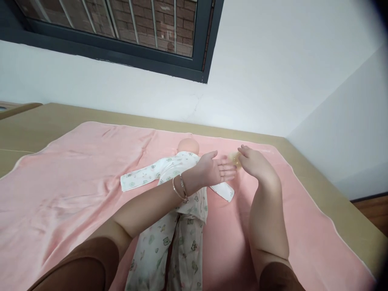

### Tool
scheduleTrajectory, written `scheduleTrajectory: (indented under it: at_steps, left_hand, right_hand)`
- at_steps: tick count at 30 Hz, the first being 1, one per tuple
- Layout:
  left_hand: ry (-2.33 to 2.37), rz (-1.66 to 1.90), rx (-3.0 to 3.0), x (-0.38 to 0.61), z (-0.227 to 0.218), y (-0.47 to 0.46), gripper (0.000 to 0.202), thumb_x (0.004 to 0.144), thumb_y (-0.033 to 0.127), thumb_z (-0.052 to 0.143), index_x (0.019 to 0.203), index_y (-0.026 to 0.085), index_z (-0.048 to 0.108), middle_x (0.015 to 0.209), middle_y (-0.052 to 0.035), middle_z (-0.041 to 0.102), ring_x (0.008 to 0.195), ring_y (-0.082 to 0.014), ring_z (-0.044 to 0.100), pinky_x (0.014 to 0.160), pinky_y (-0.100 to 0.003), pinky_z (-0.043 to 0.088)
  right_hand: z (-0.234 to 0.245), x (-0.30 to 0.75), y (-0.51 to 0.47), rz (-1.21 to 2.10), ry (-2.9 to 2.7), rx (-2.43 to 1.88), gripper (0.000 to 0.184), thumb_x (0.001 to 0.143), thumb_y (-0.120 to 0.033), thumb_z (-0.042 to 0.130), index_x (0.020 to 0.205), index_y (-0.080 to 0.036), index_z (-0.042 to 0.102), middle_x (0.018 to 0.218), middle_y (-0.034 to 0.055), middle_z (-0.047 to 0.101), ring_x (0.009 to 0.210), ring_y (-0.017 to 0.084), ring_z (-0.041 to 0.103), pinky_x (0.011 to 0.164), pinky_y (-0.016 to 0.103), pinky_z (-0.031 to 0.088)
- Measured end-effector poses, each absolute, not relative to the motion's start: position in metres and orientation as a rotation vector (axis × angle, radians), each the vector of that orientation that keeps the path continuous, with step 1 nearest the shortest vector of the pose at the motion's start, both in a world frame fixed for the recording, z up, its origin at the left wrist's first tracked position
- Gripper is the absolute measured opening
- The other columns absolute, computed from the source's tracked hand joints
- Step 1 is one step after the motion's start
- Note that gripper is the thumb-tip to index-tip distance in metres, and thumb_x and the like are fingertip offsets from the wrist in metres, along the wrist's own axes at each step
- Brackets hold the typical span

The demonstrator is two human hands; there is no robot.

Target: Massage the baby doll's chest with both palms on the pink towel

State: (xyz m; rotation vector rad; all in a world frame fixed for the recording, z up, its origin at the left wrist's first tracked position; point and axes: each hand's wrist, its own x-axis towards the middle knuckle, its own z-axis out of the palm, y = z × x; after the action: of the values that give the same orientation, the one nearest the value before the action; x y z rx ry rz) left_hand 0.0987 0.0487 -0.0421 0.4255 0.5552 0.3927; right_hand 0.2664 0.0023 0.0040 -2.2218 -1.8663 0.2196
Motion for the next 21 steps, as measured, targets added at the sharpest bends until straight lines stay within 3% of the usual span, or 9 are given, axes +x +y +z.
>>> scheduleTrajectory:
  at_steps: [4,7,8,10,12,14,16,19,21]
  left_hand:
    - [0.513,0.372,0.426,0.060,-0.039,0.025,0.064,0.101,0.053,0.037,0.139,0.005,0.054,0.132,-0.0222,0.066,0.119,-0.0299,0.068,0.108,-0.043,0.048]
    - [0.505,0.431,0.391,0.029,-0.024,0.010,0.060,0.103,0.050,0.031,0.130,0.005,0.060,0.109,-0.0176,0.073,0.096,-0.0244,0.072,0.101,-0.038,0.049]
    - [0.470,0.458,0.384,0.018,-0.017,0.005,0.060,0.104,0.050,0.029,0.128,0.006,0.061,0.105,-0.0160,0.073,0.091,-0.0227,0.071,0.098,-0.036,0.050]
    - [0.340,0.501,0.394,-0.004,-0.002,-0.004,0.060,0.104,0.053,0.028,0.128,0.010,0.062,0.109,-0.0145,0.073,0.095,-0.0227,0.070,0.096,-0.035,0.049]
    - [0.214,0.534,0.425,-0.023,0.011,-0.011,0.063,0.102,0.059,0.029,0.134,0.014,0.060,0.121,-0.0142,0.071,0.113,-0.0269,0.067,0.102,-0.039,0.047]
    - [0.143,0.566,0.456,-0.035,0.019,-0.015,0.069,0.100,0.065,0.029,0.137,0.016,0.059,0.133,-0.0144,0.067,0.131,-0.0290,0.059,0.111,-0.041,0.041]
    - [0.131,0.579,0.488,-0.037,0.020,-0.014,0.073,0.099,0.067,0.025,0.140,0.016,0.058,0.142,-0.0139,0.062,0.142,-0.0274,0.050,0.118,-0.040,0.034]
    - [0.206,0.567,0.541,-0.024,0.008,-0.012,0.069,0.103,0.060,0.015,0.147,0.022,0.052,0.146,-0.0085,0.060,0.148,-0.0248,0.043,0.122,-0.046,0.029]
    - [0.298,0.538,0.536,-0.010,-0.006,-0.016,0.064,0.102,0.058,0.020,0.152,0.027,0.047,0.142,-0.0056,0.064,0.147,-0.0284,0.045,0.120,-0.054,0.032]
  right_hand:
    - [-0.004,0.232,-0.001,0.036,-2.032,-2.031,0.054,0.100,-0.024,0.033,0.147,-0.004,0.050,0.162,0.0224,0.037,0.155,0.039,0.025,0.123,0.062,0.025]
    - [-0.016,0.197,-0.013,0.042,-2.245,-1.681,0.058,0.104,-0.033,0.031,0.158,-0.012,0.035,0.168,0.0169,0.027,0.158,0.035,0.019,0.125,0.064,0.020]
    - [-0.021,0.186,-0.017,-0.001,-2.292,-1.541,0.061,0.105,-0.034,0.030,0.163,-0.016,0.024,0.170,0.0147,0.021,0.159,0.033,0.015,0.125,0.065,0.020]
    - [-0.031,0.166,-0.027,-0.227,-2.250,-1.306,0.072,0.105,-0.037,0.032,0.165,-0.022,-0.004,0.173,0.0118,0.009,0.160,0.033,0.003,0.124,0.071,0.014]
    - [-0.041,0.149,-0.035,-0.443,-2.200,-1.126,0.078,0.104,-0.044,0.032,0.164,-0.021,-0.014,0.173,0.0083,-0.003,0.159,0.035,-0.005,0.122,0.074,0.003]
    - [-0.050,0.135,-0.045,-0.564,-2.199,-0.990,0.079,0.104,-0.051,0.028,0.164,-0.015,-0.008,0.172,0.0078,-0.010,0.159,0.034,-0.008,0.123,0.070,-0.005]
    - [-0.056,0.122,-0.056,-0.597,-2.223,-0.883,0.080,0.104,-0.055,0.024,0.165,-0.010,0.000,0.172,0.0117,-0.009,0.159,0.033,-0.005,0.125,0.064,-0.006]
    - [-0.062,0.108,-0.073,-0.600,-2.289,-0.774,0.074,0.104,-0.057,0.025,0.165,-0.016,0.015,0.173,0.0111,0.000,0.159,0.034,0.006,0.127,0.062,0.001]
    - [-0.062,0.104,-0.079,-0.587,-2.337,-0.731,0.072,0.104,-0.058,0.028,0.163,-0.019,0.023,0.173,0.0080,0.004,0.159,0.034,0.010,0.128,0.062,0.004]
